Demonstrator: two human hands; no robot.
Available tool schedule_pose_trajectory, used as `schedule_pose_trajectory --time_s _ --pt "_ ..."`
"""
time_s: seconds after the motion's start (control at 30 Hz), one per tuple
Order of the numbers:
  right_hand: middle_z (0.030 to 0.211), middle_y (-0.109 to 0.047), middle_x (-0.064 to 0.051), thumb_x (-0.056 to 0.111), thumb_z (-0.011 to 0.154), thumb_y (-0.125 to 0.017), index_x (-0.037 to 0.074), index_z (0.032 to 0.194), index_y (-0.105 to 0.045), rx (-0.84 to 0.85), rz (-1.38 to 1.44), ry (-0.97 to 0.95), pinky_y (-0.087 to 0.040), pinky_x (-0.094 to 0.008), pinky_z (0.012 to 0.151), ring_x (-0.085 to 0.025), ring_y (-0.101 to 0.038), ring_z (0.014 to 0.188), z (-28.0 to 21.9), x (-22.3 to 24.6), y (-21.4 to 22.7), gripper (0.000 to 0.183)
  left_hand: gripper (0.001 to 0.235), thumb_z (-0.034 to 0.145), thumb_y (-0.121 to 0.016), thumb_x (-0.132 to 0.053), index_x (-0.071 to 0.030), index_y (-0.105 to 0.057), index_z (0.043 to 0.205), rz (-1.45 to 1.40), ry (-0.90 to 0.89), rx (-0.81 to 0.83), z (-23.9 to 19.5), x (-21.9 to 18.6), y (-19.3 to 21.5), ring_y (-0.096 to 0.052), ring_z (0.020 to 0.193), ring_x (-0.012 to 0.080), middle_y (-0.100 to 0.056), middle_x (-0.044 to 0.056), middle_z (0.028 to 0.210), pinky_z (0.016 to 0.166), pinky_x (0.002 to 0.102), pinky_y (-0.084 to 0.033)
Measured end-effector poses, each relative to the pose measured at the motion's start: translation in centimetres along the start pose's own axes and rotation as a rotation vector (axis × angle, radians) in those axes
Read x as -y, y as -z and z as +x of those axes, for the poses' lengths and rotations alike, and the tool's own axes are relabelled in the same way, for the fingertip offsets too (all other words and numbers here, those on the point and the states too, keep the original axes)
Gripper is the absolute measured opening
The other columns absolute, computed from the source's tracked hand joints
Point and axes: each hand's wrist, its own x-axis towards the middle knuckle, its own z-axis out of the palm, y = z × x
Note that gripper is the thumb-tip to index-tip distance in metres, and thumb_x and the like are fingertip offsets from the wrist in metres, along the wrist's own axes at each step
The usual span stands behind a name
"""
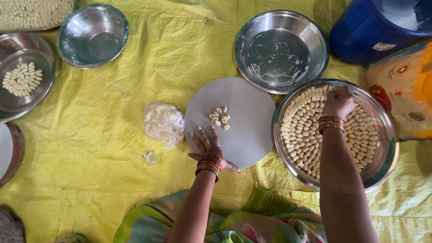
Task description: The person sits on a yellow floor covering and repeatedly takes small pieces of dough from a plastic bag, rolls them into small balls on a grey board, and places them into a large metal tray. The person also moves the tray and handles the dough bag during the process.
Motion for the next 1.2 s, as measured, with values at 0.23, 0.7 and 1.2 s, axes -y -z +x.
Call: schedule_pose_trajectory --time_s 0.23,0.7,1.2 --pt "0.087 -0.078 -0.006 0.0 0.091 -0.074 0.01 0.093 -0.074 0.021 -0.089 0.069 -0.06 -0.029 0.06 -0.012 -0.072 0.066 0.1 -1.0 -0.8 0.01 0.179 0.038 -0.092 -0.074 -0.029 0.036 0.153 0.047 -0.001 0.007 0.3 0.1 -0.2 0.038 0.146 0.0457 0.045 0.02 0.159 0.11 0.082 -0.01" --pt "0.09 -0.078 -0.005 0.003 0.094 -0.073 0.011 0.098 -0.074 0.07 -0.053 0.06 -0.061 -0.032 0.068 -0.014 -0.073 0.073 -0.7 -0.2 0.4 0.009 0.178 0.037 -0.094 -0.072 -0.034 0.037 0.153 0.0 0.005 -0.005 0.2 0.0 -0.3 0.038 0.146 0.0436 0.045 0.017 0.159 0.111 0.081 -0.009" --pt "0.094 -0.078 -0.002 0.001 0.094 -0.073 0.013 0.104 -0.072 0.081 -0.007 0.003 -0.061 -0.03 0.068 -0.013 -0.074 0.075 -1.1 1.5 2.2 0.015 0.179 0.037 -0.095 -0.071 -0.034 0.037 0.153 0.002 0.012 0.01 -0.1 -0.1 0.2 0.038 0.147 0.0429 0.045 0.017 0.16 0.111 0.081 -0.011"
